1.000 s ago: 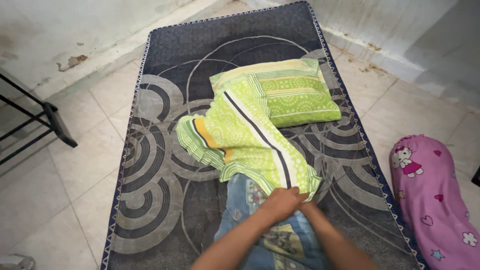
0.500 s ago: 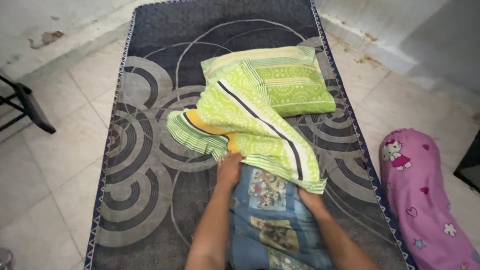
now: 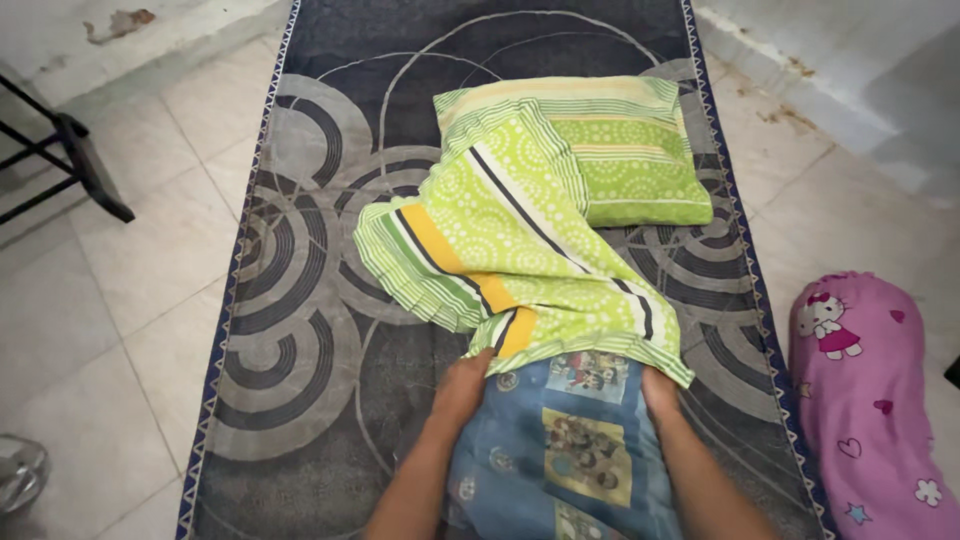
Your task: The person inserts a pillow into a pillowcase by hand and smooths the case over the pillow.
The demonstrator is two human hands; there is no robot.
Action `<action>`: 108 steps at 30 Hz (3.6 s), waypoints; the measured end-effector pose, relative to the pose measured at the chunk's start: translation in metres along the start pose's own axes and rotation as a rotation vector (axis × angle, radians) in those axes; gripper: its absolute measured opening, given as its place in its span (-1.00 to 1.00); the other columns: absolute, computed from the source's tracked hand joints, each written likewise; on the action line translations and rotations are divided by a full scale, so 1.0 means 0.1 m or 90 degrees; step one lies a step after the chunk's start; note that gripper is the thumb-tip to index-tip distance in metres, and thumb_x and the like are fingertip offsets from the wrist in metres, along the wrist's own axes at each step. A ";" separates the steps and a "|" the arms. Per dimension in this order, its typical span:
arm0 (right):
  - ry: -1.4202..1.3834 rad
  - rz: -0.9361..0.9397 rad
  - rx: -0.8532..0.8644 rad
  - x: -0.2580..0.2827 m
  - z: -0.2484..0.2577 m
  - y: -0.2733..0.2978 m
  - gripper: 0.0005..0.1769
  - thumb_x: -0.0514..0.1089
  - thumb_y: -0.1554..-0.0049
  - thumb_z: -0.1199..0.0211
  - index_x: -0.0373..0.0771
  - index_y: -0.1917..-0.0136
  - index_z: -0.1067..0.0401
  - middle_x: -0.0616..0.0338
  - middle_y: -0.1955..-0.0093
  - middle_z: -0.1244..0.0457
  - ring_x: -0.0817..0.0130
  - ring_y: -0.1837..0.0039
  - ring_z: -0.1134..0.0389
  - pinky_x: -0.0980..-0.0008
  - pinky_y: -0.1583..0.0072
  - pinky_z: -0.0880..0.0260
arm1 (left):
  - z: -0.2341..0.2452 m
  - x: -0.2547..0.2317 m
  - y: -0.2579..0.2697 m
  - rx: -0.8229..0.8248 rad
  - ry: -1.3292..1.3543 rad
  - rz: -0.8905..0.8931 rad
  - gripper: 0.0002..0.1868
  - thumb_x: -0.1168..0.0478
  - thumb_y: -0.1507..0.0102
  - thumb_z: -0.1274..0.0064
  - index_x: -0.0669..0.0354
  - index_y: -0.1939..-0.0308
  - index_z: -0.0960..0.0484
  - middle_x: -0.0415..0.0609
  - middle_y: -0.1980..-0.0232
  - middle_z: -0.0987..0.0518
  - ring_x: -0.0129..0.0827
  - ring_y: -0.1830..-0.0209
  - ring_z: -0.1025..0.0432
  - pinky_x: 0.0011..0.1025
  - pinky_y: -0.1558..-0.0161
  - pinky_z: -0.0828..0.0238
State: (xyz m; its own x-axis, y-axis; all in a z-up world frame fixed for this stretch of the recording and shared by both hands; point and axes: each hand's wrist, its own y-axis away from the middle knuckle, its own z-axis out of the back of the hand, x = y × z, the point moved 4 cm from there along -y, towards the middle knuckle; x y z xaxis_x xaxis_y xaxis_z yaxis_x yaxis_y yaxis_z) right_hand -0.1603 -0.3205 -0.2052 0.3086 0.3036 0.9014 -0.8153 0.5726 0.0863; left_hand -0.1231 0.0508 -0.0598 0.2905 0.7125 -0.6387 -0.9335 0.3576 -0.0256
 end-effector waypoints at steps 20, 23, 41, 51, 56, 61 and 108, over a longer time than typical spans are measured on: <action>-0.042 -0.266 0.136 -0.31 -0.05 0.11 -0.41 0.15 -0.08 0.08 -0.22 -0.26 -0.10 0.06 -0.26 -0.05 0.19 -0.27 -0.07 0.30 -0.23 -0.04 | -0.76 0.60 -0.36 0.185 0.830 0.316 -0.48 0.33 -0.16 0.14 0.12 -0.21 -0.18 -0.07 0.05 -0.48 -0.37 0.12 -0.39 -0.44 0.09 -0.32; -0.032 -0.283 0.155 -0.35 -0.11 0.16 -0.45 0.13 -0.07 0.07 -0.21 -0.23 -0.14 0.05 -0.22 -0.08 0.18 -0.23 -0.10 0.29 -0.21 -0.07 | -0.52 0.56 -0.50 0.229 0.834 0.277 -0.42 0.35 -0.16 0.15 0.06 -0.28 -0.17 -0.08 0.11 -0.46 -0.41 0.23 -0.29 -0.47 0.21 -0.22; 0.490 -0.267 0.116 1.33 0.33 0.18 -0.68 -0.02 -0.04 -0.04 -0.21 -0.01 -0.37 0.01 0.01 -0.27 0.12 -0.02 -0.30 0.26 -0.06 -0.26 | -1.03 0.85 -0.54 -0.087 0.371 0.315 -0.64 0.17 -0.15 0.12 0.09 -0.03 -0.32 0.14 0.42 -0.45 -0.16 0.46 -0.37 -0.32 0.36 -0.30; 0.623 0.279 0.509 3.05 -0.97 0.90 0.17 0.30 0.26 -0.37 -0.38 -0.33 0.11 -0.16 -0.37 0.14 -0.10 -0.39 0.16 -0.22 -0.18 0.15 | -0.98 0.69 -0.75 -0.009 0.315 0.404 -0.70 0.05 -0.28 0.29 0.16 0.15 -0.44 0.29 0.30 -0.49 0.15 0.31 -0.41 -0.12 0.27 -0.27; 0.705 0.270 0.505 2.75 -1.16 0.90 0.11 0.15 0.24 -0.38 -0.24 -0.35 0.21 -0.12 -0.38 0.19 -0.04 -0.39 0.17 -0.25 -0.23 0.13 | -0.81 0.52 -0.60 -0.053 0.269 0.269 -0.72 0.13 -0.18 0.21 0.05 0.06 -0.43 0.33 0.36 -0.46 0.19 0.31 -0.37 -0.08 0.35 -0.25; 0.766 0.238 0.423 2.30 -1.24 0.66 -0.08 0.03 0.24 -0.36 -0.12 -0.32 -0.01 0.06 -0.32 0.01 0.06 -0.32 -0.02 -0.14 -0.22 -0.03 | -0.83 0.35 -0.54 -0.111 0.273 0.117 -0.83 0.23 -0.17 0.24 0.08 0.22 -0.44 0.27 0.43 -0.45 0.17 0.43 -0.36 -0.11 0.42 -0.28; 0.529 0.498 0.682 2.24 -1.67 2.28 -0.65 -0.07 -0.04 -0.05 -0.20 -0.08 -0.36 0.06 0.02 -0.30 0.19 -0.05 -0.24 0.28 -0.13 -0.17 | -0.12 -0.42 -0.31 0.108 -0.222 0.066 -0.71 0.07 -0.11 0.06 0.20 0.23 -0.52 0.09 0.10 -0.47 -0.09 0.08 -0.35 -0.16 0.14 -0.30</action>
State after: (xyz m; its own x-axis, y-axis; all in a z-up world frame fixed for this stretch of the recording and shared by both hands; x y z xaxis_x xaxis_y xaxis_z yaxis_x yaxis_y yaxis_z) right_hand -0.1950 0.0048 -0.0538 -0.4627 0.7813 0.4189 -0.7406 -0.6004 0.3018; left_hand -0.1087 0.0025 -0.0411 0.2773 0.9017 -0.3318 -0.9221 0.3468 0.1715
